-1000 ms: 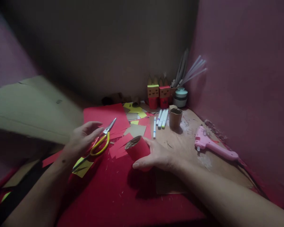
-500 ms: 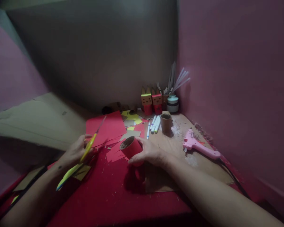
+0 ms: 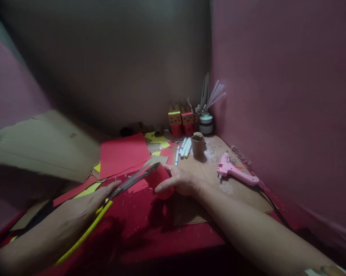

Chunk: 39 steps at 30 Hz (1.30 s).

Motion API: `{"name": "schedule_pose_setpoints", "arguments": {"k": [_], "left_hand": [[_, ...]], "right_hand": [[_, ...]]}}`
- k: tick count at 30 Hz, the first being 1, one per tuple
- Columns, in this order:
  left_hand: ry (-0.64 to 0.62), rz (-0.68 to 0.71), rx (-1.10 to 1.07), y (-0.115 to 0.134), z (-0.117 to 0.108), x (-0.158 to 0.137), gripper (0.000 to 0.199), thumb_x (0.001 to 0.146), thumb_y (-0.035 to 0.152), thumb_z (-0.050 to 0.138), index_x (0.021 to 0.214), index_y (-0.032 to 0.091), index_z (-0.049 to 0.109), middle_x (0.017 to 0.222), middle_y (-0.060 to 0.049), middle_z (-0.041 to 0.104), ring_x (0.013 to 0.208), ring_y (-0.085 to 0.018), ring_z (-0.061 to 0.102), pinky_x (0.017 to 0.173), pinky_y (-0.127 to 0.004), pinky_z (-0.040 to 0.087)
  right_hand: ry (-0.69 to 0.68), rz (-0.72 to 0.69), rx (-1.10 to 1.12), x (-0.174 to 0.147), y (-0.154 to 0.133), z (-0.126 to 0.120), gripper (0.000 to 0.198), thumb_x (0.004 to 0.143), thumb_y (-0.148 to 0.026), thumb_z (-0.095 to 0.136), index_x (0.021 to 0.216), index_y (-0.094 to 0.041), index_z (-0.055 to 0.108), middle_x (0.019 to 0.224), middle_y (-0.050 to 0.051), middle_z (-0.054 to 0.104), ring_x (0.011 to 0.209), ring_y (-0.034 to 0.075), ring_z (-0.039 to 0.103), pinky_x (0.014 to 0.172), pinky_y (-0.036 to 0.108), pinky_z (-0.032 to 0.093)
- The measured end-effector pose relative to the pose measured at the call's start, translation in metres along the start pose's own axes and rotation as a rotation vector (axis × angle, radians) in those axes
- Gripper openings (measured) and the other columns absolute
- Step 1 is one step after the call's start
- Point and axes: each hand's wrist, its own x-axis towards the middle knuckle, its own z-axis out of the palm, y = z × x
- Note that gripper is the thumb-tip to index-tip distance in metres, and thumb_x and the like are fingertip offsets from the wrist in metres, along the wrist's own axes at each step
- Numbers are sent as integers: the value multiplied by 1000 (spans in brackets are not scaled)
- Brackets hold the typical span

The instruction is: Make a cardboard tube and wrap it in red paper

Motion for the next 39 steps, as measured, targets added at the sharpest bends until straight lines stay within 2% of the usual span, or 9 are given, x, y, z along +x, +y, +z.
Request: {"name": "schedule_pose_setpoints", "arguments": {"k": [8,13,18,21,30,35,39], "left_hand": [[-46,66,66,13,10,4,55,78,11,30,128,12,52,88,-14,71,70,-24,65,63,-33,50],[-60,126,164,11,18,4,54,78,8,26,127,4,50,90,-19,70,70,-28,66,57,-37,50],[8,166,253,-5,36,-2,55,80,9,27,132,8,45,97,-20,69,71,-28,66,57,-37,49],[0,163,319,-10,41,-5,55,81,9,26,133,9,44,98,-19,68,69,-26,65,55,-35,47],[-92,130,263,0,30,-1,54,77,7,27,125,12,52,83,-13,68,63,-25,64,54,-34,46],[-118,122,262,10,17,4,54,76,7,25,121,6,56,78,-16,69,57,-26,63,49,-35,44],[-139,154,214,14,4,7,55,75,7,24,116,8,60,80,-16,71,55,-25,62,47,-35,44]], "right_hand": [[-20,-20,-35,0,2,1,57,51,-13,75,105,-14,57,84,4,61,75,17,57,71,30,45],[24,17,-70,-1,0,4,60,50,-14,76,107,-15,56,87,5,62,74,16,55,68,28,45],[23,5,-65,-1,-3,5,51,49,-12,76,97,-15,59,85,4,62,74,16,56,68,27,45],[26,-5,-55,-1,-2,3,51,51,-10,76,99,-15,59,83,3,62,73,16,56,67,26,45],[45,-3,-74,0,3,1,56,52,-15,76,105,-15,58,82,2,61,73,16,56,68,28,46],[79,-1,-79,-1,4,3,55,52,-12,74,104,-16,59,82,3,60,74,17,56,68,28,45],[84,-4,-88,0,4,2,52,52,-11,74,101,-16,58,81,3,60,71,16,55,63,27,45]]}}
